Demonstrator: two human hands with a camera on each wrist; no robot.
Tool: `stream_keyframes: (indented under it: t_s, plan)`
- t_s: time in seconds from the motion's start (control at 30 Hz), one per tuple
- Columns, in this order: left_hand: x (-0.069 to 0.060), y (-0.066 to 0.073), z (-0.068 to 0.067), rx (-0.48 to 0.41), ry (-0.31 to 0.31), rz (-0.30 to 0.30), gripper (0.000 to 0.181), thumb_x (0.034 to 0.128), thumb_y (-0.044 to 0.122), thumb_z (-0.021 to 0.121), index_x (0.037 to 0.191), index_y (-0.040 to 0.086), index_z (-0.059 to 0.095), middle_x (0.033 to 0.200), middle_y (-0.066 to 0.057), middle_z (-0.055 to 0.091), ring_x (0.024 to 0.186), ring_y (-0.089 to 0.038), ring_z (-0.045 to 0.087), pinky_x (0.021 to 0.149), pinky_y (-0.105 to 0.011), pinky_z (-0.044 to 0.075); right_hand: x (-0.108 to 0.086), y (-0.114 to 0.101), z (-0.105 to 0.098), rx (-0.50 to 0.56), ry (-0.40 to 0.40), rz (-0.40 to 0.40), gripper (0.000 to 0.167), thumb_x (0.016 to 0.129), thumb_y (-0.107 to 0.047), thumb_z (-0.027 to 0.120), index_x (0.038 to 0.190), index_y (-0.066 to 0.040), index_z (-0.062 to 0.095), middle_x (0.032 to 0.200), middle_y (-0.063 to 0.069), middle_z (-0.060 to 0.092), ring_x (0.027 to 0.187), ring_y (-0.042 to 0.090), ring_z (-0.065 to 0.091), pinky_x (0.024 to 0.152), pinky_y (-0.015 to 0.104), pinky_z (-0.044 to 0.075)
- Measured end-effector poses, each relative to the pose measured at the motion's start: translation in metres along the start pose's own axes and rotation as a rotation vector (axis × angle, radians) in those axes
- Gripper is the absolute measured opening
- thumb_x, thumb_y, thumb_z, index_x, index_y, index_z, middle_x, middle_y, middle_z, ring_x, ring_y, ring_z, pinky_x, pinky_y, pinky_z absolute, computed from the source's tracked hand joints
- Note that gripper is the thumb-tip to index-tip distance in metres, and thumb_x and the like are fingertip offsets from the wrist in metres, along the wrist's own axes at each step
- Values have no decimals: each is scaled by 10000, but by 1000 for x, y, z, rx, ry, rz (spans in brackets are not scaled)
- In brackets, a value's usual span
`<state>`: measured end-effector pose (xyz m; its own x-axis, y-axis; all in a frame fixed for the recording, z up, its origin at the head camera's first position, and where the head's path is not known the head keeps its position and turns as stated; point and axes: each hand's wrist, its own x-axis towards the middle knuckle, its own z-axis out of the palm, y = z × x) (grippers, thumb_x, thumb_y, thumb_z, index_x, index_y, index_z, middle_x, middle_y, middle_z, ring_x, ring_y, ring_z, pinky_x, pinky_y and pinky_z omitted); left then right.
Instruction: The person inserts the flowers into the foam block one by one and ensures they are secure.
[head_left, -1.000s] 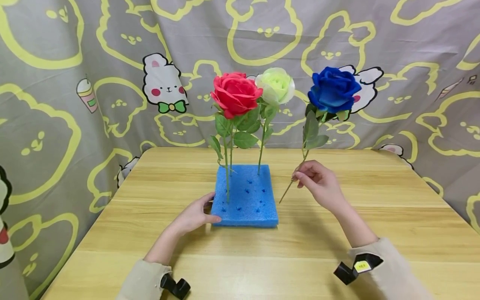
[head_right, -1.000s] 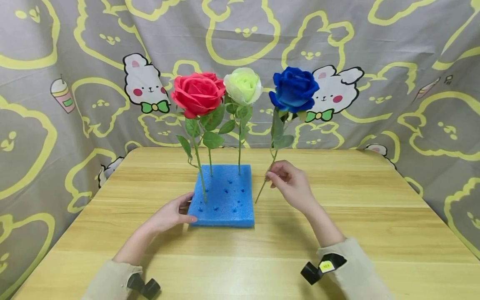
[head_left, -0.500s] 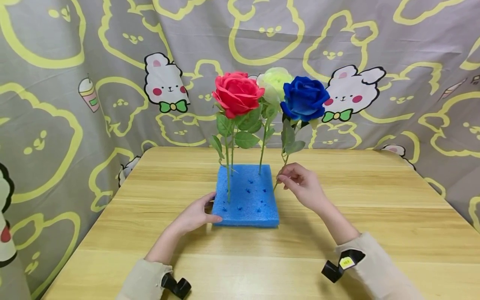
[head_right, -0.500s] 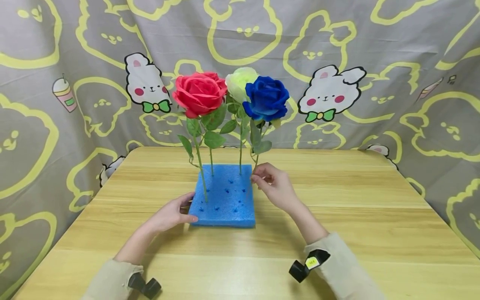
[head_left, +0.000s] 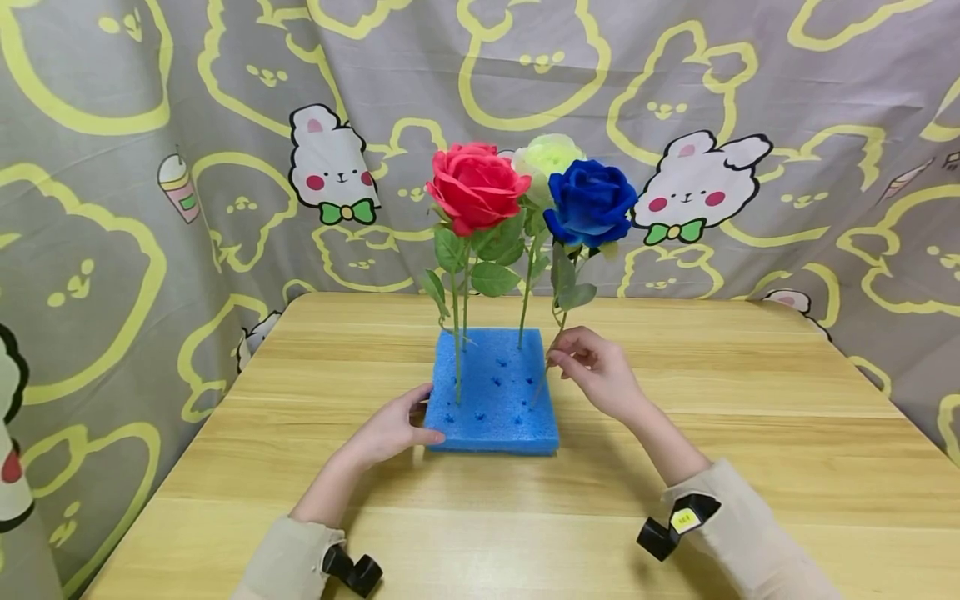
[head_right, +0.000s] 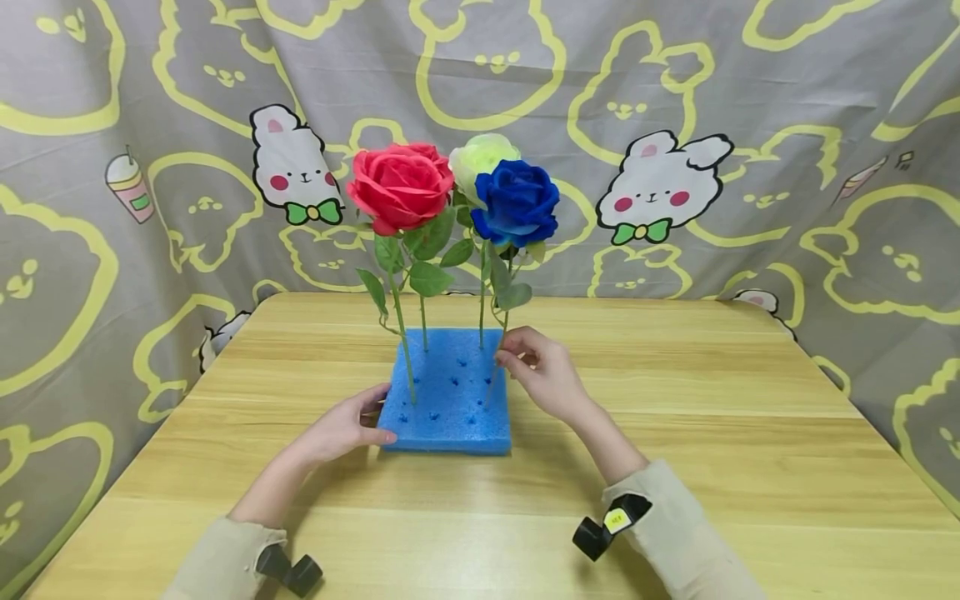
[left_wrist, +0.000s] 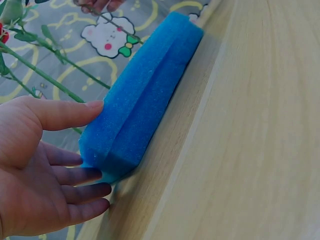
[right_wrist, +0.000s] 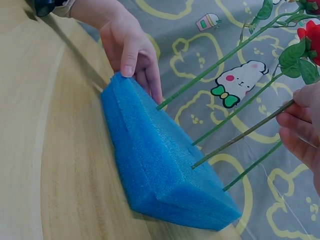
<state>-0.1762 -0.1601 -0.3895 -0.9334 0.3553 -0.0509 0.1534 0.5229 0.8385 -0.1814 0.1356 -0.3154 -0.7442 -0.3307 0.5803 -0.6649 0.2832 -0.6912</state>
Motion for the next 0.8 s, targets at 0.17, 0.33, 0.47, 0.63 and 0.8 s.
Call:
stream_keyframes:
  t_s: [0.17, 0.33, 0.47, 0.63, 0.8]
  plan:
    - [0, 0, 0, -6, -3, 1, 851, 768, 187, 752, 1417, -78, 268, 1412, -243, 357, 1257, -380, 387, 1030, -498, 304, 0, 1, 1, -18, -21, 18, 54, 846, 122, 576, 868, 72, 582, 751, 175, 636, 642, 49, 582, 554, 320, 527]
    - [0, 0, 0, -1, 0, -4, 857, 767, 194, 753, 1419, -75, 266, 1415, -242, 353, 1257, -379, 386, 1030, -500, 303, -2, 14, 5, -32, -41, 34, 67, 841, 110, 593, 863, 46, 592, 756, 142, 642, 650, 64, 586, 544, 260, 505]
    - [0, 0, 0, 8, 3, -6, 861, 767, 199, 753, 1420, -75, 264, 1418, -242, 349, 1260, -381, 381, 1032, -503, 297, -5, 30, 7, -40, -48, 42, 78, 843, 97, 602, 871, 24, 601, 779, 111, 641, 656, 61, 582, 534, 228, 482]
    - [0, 0, 0, 8, 2, -4, 863, 766, 201, 754, 1420, -73, 263, 1419, -243, 347, 1261, -384, 378, 1034, -504, 294, -7, 35, 9, -23, -53, 25, 63, 851, 42, 623, 889, -8, 613, 806, 83, 641, 667, 100, 590, 527, 240, 480]
    - [0, 0, -1, -2, 0, -7, 861, 767, 198, 754, 1422, -70, 263, 1416, -242, 351, 1259, -384, 379, 1032, -506, 297, -6, 36, 9, -48, -56, 3, 60, 852, 12, 637, 877, -40, 619, 807, 43, 642, 676, 169, 610, 540, 241, 482]
